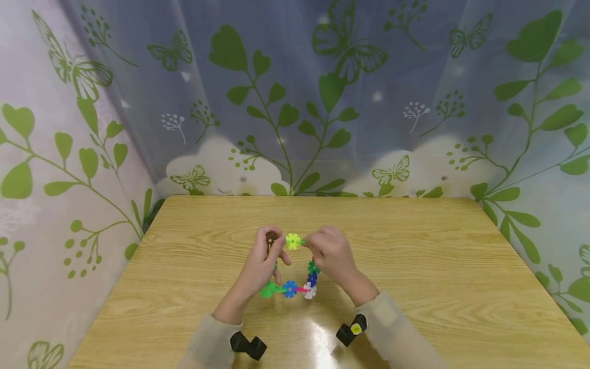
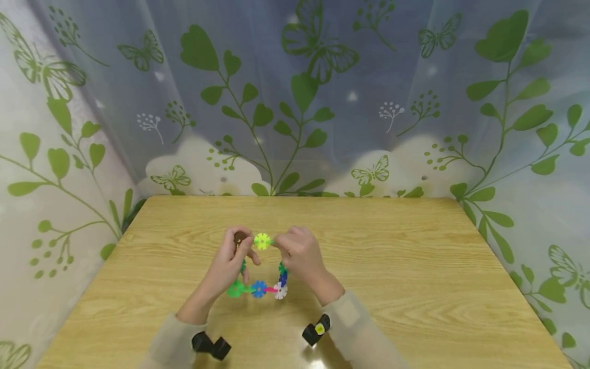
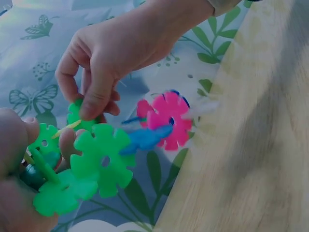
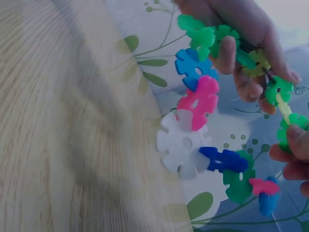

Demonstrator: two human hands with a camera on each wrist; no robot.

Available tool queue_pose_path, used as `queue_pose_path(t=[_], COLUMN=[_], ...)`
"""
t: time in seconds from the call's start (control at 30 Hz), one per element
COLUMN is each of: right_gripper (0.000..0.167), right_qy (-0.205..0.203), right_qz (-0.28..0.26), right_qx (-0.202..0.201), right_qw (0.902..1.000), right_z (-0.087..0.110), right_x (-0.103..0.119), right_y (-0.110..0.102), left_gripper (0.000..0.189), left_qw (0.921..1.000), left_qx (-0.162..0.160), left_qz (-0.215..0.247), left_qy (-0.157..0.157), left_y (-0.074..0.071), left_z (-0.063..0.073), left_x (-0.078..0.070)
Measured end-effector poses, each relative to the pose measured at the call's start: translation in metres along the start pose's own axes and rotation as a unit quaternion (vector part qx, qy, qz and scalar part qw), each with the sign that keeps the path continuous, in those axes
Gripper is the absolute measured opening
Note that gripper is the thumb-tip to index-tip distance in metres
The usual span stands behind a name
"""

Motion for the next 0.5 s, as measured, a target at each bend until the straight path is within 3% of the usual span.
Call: queue_pose_path(t=[0.17, 0.37, 0.5], right_gripper=[0.011, 0.017, 0.027], right_qy=[0.027, 0.061, 0.112], right_qz=[-0.01, -0.038, -0.055], right_qx=[0.011, 0.014, 0.007], right_qw=[0.9995, 0.9973, 0.9922], right_z=[0.004, 0.009, 0.015], right_x=[-0.004, -0.011, -0.02], right_y=[0.001, 0.0, -0.004], left_gripper=[0.024, 0.024, 0.025], left_qw=[0.9999, 0.9989, 0.9984], left_qx=[0.003, -0.001, -0.013], left_qz=[0.014, 0.045, 0.053], left_qy=[-0.002, 0.011, 0.013], left_y=[0.002, -0.001, -0.008], left_z=[-0.001, 0.0, 0.0], left_x=[0.007, 0.004, 0.005])
Point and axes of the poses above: each hand's wrist, its own z-axis away from the middle knuckle, its own y-axis out of the palm, x = y × z, the point moved 7 cm from there along -z, towards the middle knuckle, and after that the axes turned 2 degrees about z, right-handed, at the moved point
